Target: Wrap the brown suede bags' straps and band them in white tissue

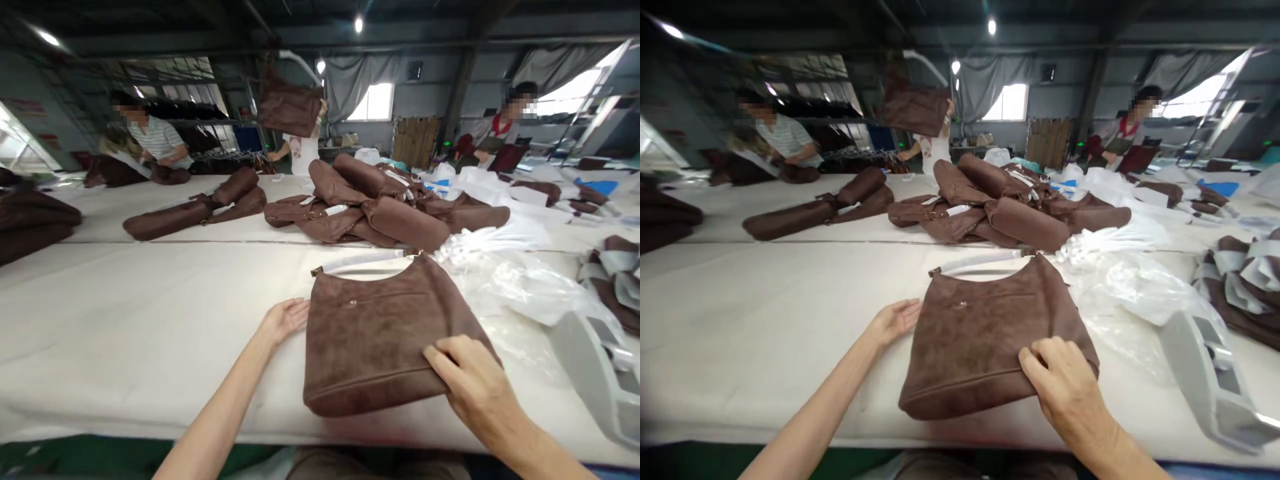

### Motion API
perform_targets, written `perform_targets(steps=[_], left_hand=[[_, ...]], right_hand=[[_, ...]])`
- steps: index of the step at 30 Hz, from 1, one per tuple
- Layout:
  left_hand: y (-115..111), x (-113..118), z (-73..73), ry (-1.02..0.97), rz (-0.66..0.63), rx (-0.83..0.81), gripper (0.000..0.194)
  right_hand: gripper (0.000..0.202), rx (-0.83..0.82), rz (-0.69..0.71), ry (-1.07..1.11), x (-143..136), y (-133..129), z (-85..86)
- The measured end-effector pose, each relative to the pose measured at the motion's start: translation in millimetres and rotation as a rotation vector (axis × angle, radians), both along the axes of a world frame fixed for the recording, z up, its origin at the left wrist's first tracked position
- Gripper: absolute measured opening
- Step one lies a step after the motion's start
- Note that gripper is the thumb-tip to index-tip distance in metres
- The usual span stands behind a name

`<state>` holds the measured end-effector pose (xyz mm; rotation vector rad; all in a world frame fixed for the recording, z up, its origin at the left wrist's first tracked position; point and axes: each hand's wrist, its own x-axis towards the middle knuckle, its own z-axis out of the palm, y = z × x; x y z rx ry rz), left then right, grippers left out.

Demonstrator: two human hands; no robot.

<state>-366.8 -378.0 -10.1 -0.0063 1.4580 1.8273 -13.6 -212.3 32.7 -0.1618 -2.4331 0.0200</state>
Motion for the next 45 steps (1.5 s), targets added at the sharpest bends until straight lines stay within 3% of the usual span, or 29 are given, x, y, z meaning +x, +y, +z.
perform_targets(steps=[2,3,5,7,10,13,16,19,22,27,31,34,36,38,42,45], left_hand=[[-19,-13,-5.8,-0.028,0.026,-0.143,0.019],[-28,-18,-5.5,-0.026,0.032,-0.192,0.014],[-41,-26,-1.3,0.003,0.03,-0.244,0.01],[-47,-28,3.4,0.044,0.02,-0.272,0.009],[-38,-21,3.5,0.15,-0.09,-0.342,0.021],[-14,0,-6.0,0.261,-0.327,-0.425,0.047],[10,20,-17.9,0.411,-0.43,-0.361,0.068],[27,19,-22.2,0.576,-0.376,-0.273,0.074],[38,-9,-12.0,0.701,-0.36,-0.3,0.073],[73,-72,30.9,0.981,-0.484,-0.478,0.052],[122,-87,62.0,1.197,-0.618,-0.68,0.029],[153,-59,66.7,1.31,-0.725,-0.759,0.021],[164,-21,58.9,1.356,-0.835,-0.733,0.023],[165,25,45.7,1.368,-0.971,-0.67,0.024],[150,111,21.3,1.375,-1.228,-0.56,0.039],[140,143,9.7,1.542,-1.304,-0.504,0.039]], right_hand=[[0.045,-0.18,0.006,-0.233,20,-8,-31.4],[0.051,-0.278,0.008,-0.325,30,-9,-37.7],[0.059,-0.463,-0.025,-0.41,46,0,-34.7],[0.052,-0.603,-0.131,-0.336,54,20,-22.8],[0.05,-0.727,-0.366,-0.099,50,62,-16.8],[0.062,-0.957,-0.611,-0.071,32,97,-32.9],[0.057,-1.36,-0.596,-0.147,11,104,-47.5],[0.051,-1.729,-0.361,-0.024,-3,77,-45.3],[0.062,-1.939,-0.141,0.169,-14,28,-38.6],[0.077,-2.093,0.171,0.334,-57,-53,-49.7],[0.072,-2.096,0.292,0.353,-106,-95,-69.3],[0.077,-2.19,0.364,0.142,-133,-116,-82.2],[0.073,-2.161,0.378,0.023,-137,-121,-86.4],[0.057,-2.068,0.375,-0.135,-127,-117,-85.8],[0.011,-1.797,0.304,-0.483,-77,-78,-75.0],[0.017,-1.455,0.105,-0.373,-39,-29,-72.2]])
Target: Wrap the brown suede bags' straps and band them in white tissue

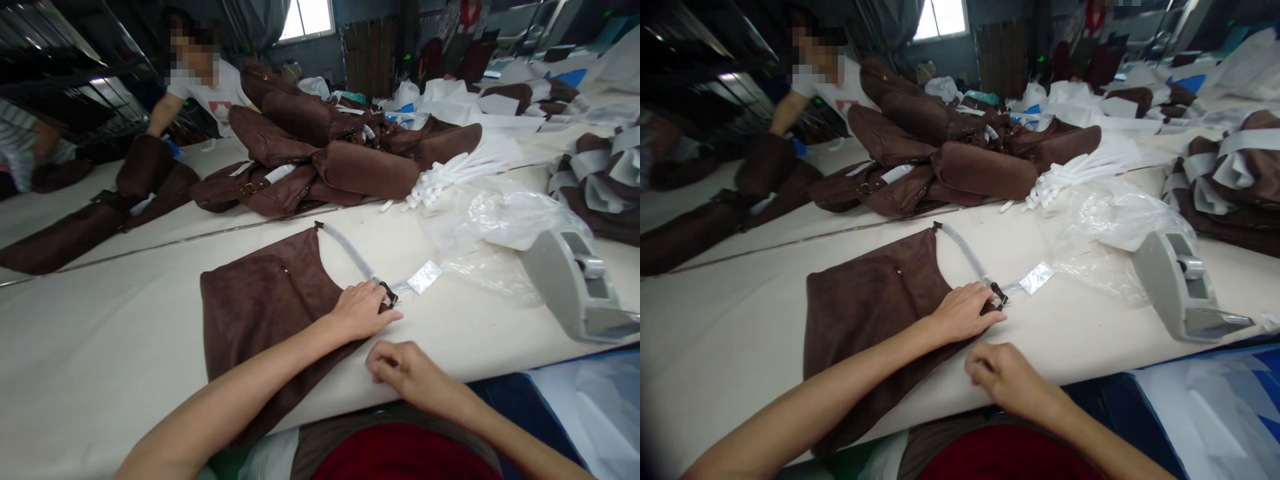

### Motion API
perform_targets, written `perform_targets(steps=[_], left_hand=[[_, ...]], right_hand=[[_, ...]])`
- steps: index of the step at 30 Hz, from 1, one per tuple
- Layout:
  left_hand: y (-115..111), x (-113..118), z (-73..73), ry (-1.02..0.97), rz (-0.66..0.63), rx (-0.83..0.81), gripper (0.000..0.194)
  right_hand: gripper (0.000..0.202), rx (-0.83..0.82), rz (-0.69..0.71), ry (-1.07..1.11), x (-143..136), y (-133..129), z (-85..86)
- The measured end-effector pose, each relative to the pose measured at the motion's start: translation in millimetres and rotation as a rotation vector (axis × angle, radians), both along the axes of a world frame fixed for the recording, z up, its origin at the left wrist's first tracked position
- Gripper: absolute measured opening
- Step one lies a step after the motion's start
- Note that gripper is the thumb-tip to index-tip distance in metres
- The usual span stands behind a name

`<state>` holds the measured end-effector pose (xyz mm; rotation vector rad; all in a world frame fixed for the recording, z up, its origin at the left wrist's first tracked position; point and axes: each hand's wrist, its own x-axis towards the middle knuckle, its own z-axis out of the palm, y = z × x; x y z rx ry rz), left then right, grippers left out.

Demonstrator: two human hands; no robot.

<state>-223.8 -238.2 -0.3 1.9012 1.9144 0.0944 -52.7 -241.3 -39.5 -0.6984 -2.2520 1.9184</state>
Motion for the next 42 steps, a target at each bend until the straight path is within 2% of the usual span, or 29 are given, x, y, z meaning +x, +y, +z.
perform_targets(steps=[3,5,7,9,12,16,18,22,26,28,30,31,33,35,37,38,40,42], left_hand=[[-2,7,-10.6,0.042,-0.019,0.055,0.024],[-2,5,-17.2,0.027,-0.003,0.064,0.015],[-3,2,-21.9,0.004,0.012,0.073,0.012],[-5,2,-24.1,-0.025,0.029,0.081,0.011],[-8,2,-23.1,-0.081,0.07,0.101,0.013],[-13,-1,-20.5,-0.181,0.167,0.142,0.014],[-15,-5,-20.9,-0.246,0.22,0.158,0.011],[-20,-14,-21.9,-0.397,0.345,0.207,0.018],[-25,-17,-17.4,-0.516,0.417,0.27,0.021],[-26,-17,-14.2,-0.61,0.426,0.267,0.022],[-28,-18,-12.2,-0.737,0.441,0.231,0.024],[-28,-18,-12.1,-0.802,0.454,0.204,0.025],[-29,-21,-14.1,-0.909,0.497,0.143,0.028],[-30,-23,-18.6,-0.99,0.569,0.084,0.031],[-31,-24,-25.0,-1.032,0.62,0.052,0.036],[-31,-23,-28.7,-1.035,0.624,0.054,0.039],[-31,-21,-37.1,-1.006,0.588,0.095,0.047],[-28,-18,-45.6,-0.954,0.539,0.143,0.056]], right_hand=[[0.023,0.453,-0.183,0.012,20,48,-12.4],[0.029,0.701,-0.226,0.008,22,71,-25.8],[0.04,0.874,-0.207,-0.001,20,84,-37.5],[0.044,0.979,-0.173,-0.031,16,91,-43.6],[0.027,1.072,-0.139,-0.059,11,95,-42.7],[0.023,1.098,-0.138,-0.011,13,100,-35.9],[0.022,1.028,-0.138,0.019,17,98,-33.9],[0.019,0.806,-0.125,0.062,18,84,-33.4],[0.036,0.744,-0.173,0.095,6,73,-26.9],[0.026,0.753,-0.132,0.016,-3,67,-17.8],[0.017,0.687,-0.096,-0.03,-10,55,-8.1],[0.017,0.6,-0.091,-0.007,-14,47,-5.0],[0.013,0.285,-0.099,0.092,-22,27,-6.1],[0.018,-0.173,-0.131,0.156,-30,7,-17.7],[0.035,-0.477,-0.241,0.178,-33,-9,-34.1],[0.044,-0.564,-0.302,0.188,-31,-15,-41.3],[0.058,-0.635,-0.39,0.208,-21,-21,-49.7],[0.06,-0.653,-0.413,0.195,-1,-18,-48.4]])
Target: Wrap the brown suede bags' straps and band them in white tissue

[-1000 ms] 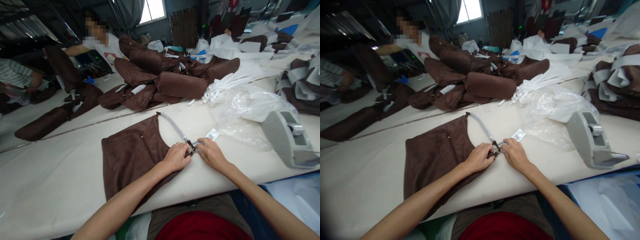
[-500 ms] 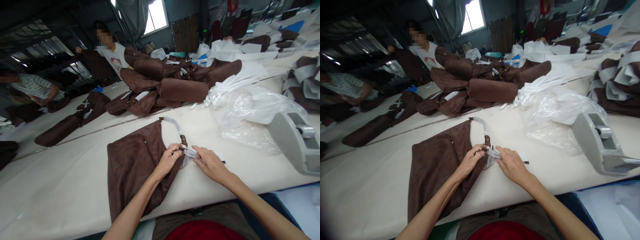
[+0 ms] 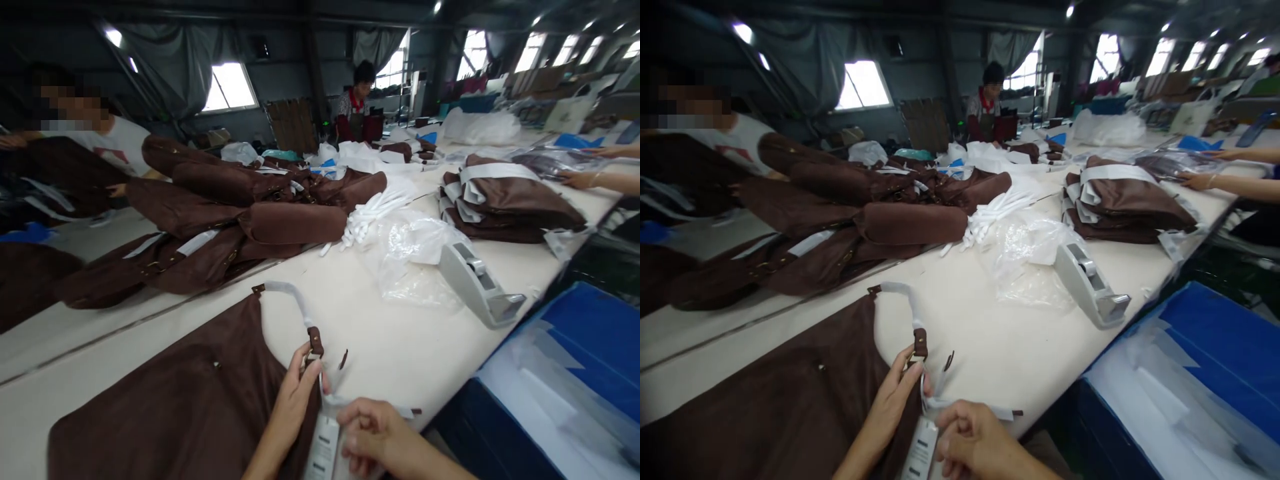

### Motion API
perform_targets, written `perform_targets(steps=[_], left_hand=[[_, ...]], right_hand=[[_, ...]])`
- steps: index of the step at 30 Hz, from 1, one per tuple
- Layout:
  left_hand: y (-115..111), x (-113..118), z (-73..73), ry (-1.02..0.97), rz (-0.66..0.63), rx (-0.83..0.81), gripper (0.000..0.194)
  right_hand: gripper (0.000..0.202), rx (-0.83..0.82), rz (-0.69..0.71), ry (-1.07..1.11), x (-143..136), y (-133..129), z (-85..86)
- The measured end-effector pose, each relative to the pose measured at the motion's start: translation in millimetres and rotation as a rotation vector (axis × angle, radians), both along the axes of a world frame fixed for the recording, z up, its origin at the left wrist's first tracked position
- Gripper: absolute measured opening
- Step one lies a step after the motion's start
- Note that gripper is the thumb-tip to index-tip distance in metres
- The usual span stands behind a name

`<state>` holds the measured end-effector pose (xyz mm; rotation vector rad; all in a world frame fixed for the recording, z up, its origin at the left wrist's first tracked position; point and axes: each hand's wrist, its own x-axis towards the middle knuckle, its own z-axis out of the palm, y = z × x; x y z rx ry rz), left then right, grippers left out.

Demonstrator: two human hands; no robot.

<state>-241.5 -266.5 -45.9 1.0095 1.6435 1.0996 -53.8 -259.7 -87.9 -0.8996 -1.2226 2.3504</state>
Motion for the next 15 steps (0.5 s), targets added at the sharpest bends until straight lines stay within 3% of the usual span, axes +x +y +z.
perform_targets(steps=[4,8,12,15], left_hand=[[13,5,-7.1,0.04,-0.043,0.002,0.068],[29,15,2.6,0.09,-0.204,0.032,0.064],[40,29,-4.3,0.011,-0.291,0.01,0.063],[43,34,-25.1,-0.01,-0.297,-0.04,0.064]], right_hand=[[0.051,0.15,-0.177,-0.123,52,36,19.1],[0.039,0.542,-0.468,-0.36,91,106,32.8],[0.034,0.946,-0.545,-0.626,94,175,37.3],[0.031,1.051,-0.544,-0.67,80,213,45.9]])
